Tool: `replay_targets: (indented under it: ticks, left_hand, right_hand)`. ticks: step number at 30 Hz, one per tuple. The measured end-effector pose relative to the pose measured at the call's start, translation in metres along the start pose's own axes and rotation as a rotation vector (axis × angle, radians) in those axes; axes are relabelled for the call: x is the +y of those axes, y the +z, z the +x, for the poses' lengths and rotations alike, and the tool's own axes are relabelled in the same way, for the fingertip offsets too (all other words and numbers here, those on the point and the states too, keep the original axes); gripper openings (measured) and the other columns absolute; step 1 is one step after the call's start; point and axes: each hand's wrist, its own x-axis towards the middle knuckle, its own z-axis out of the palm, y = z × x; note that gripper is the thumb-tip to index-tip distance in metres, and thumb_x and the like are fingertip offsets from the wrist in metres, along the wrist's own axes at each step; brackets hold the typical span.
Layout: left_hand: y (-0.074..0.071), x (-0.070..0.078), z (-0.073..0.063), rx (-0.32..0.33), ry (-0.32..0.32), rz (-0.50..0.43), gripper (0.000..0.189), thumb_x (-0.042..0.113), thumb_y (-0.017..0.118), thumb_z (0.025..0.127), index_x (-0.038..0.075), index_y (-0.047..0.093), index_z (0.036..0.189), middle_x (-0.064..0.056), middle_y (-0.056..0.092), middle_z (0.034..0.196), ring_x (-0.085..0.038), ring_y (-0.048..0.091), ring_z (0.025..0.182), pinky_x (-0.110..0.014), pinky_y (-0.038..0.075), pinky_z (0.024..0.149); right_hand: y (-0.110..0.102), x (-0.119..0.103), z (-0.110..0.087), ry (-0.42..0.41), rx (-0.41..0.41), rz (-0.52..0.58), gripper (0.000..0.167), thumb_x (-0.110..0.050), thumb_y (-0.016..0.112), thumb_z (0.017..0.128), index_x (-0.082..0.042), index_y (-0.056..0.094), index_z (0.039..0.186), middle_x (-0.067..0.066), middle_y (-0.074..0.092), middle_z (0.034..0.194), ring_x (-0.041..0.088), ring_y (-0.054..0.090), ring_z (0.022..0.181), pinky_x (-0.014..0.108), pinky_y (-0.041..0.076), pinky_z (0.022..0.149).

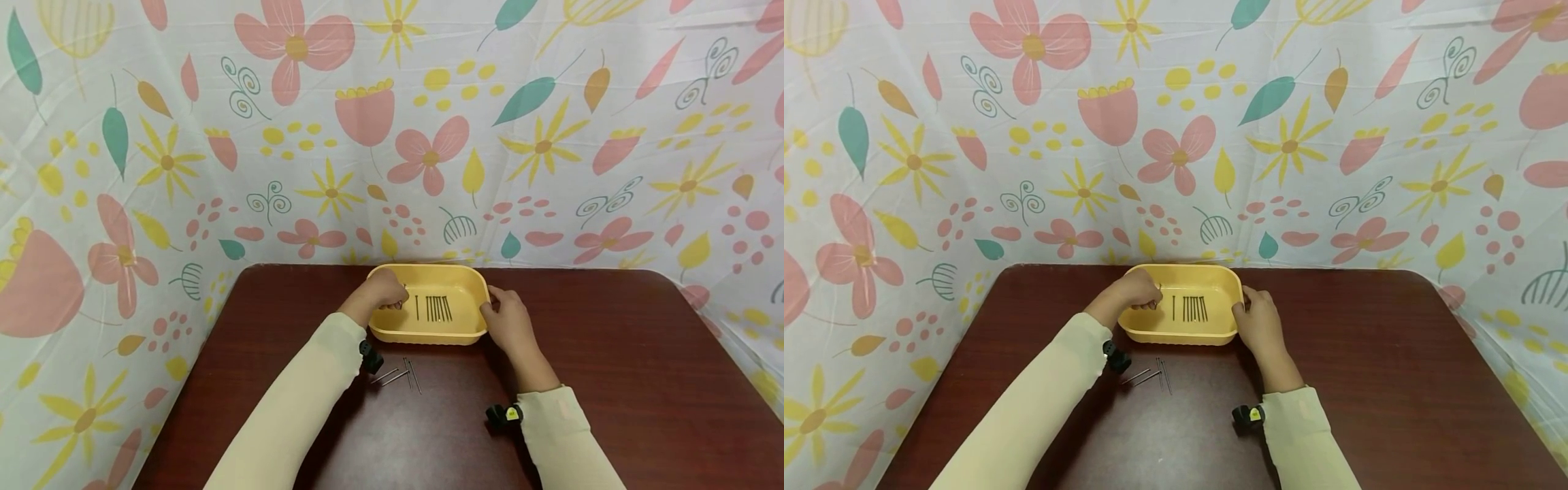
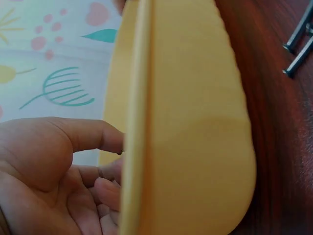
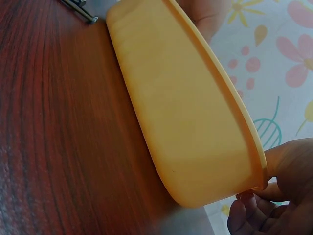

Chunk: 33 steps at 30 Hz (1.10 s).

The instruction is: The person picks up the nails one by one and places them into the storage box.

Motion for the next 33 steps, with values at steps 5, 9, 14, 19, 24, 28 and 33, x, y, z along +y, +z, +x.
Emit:
replay_targets:
  ticks: [5,9,14,19,24,28,33]
  left_hand:
    - [0.009,0.005,0.006,-0.031,-0.006,0.108,0.029,0.009,0.055,0.094,0.004,0.072,0.07,-0.005,0.061,0.061,-0.015,0.039,0.045,-0.027,0.032,0.045]
    - [0.014,0.006,0.009,-0.054,-0.027,0.104,0.032,0.007,0.053,0.093,0.007,0.065,0.064,-0.004,0.055,0.057,-0.015,0.033,0.044,-0.028,0.028,0.045]
    - [0.018,0.006,0.011,-0.085,-0.031,0.058,0.039,0.001,0.048,0.09,0.011,0.053,0.053,-0.002,0.045,0.049,-0.014,0.026,0.043,-0.028,0.022,0.046]
    - [0.02,0.01,0.013,-0.089,-0.042,0.061,0.043,0.0,0.046,0.092,0.012,0.05,0.05,-0.002,0.043,0.047,-0.014,0.028,0.042,-0.028,0.023,0.046]
    - [0.021,0.012,0.017,-0.073,-0.07,0.107,0.043,0.006,0.047,0.097,0.009,0.057,0.055,-0.002,0.048,0.048,-0.013,0.036,0.04,-0.026,0.027,0.044]
    - [0.022,0.012,0.019,-0.064,-0.072,0.115,0.04,0.006,0.049,0.097,0.007,0.061,0.059,-0.003,0.051,0.049,-0.013,0.04,0.041,-0.025,0.029,0.044]
    - [0.022,0.012,0.018,-0.047,-0.059,0.133,0.035,0.003,0.051,0.094,0.006,0.064,0.061,-0.002,0.052,0.05,-0.012,0.041,0.041,-0.024,0.029,0.043]
  right_hand:
    - [-0.001,-0.001,0.0,0.004,0.002,0.007,0.051,-0.015,0.049,0.099,0.008,0.049,0.145,0.026,0.056,0.12,0.033,0.059,0.095,0.041,0.049,0.081]
    - [-0.001,-0.003,0.001,0.002,-0.004,0.01,0.051,-0.015,0.049,0.099,0.008,0.049,0.145,0.026,0.056,0.121,0.033,0.059,0.096,0.042,0.049,0.082]
    - [-0.001,-0.002,0.001,0.004,-0.007,0.007,0.051,-0.014,0.048,0.099,0.008,0.048,0.145,0.026,0.056,0.122,0.034,0.059,0.099,0.044,0.05,0.084]
    - [-0.001,-0.001,0.001,0.008,0.003,0.004,0.051,-0.015,0.049,0.099,0.007,0.049,0.145,0.025,0.056,0.121,0.034,0.06,0.098,0.043,0.049,0.084]
    - [-0.001,-0.001,0.001,0.003,0.001,0.006,0.051,-0.015,0.048,0.099,0.007,0.049,0.145,0.025,0.056,0.12,0.032,0.059,0.094,0.041,0.049,0.081]
    - [-0.001,0.001,0.002,0.002,-0.007,-0.002,0.052,-0.016,0.047,0.099,0.007,0.048,0.146,0.025,0.056,0.121,0.03,0.059,0.089,0.037,0.048,0.076]
    - [0.0,0.002,0.002,0.001,-0.002,0.0,0.052,-0.017,0.048,0.099,0.007,0.049,0.145,0.025,0.056,0.12,0.03,0.059,0.09,0.037,0.048,0.077]
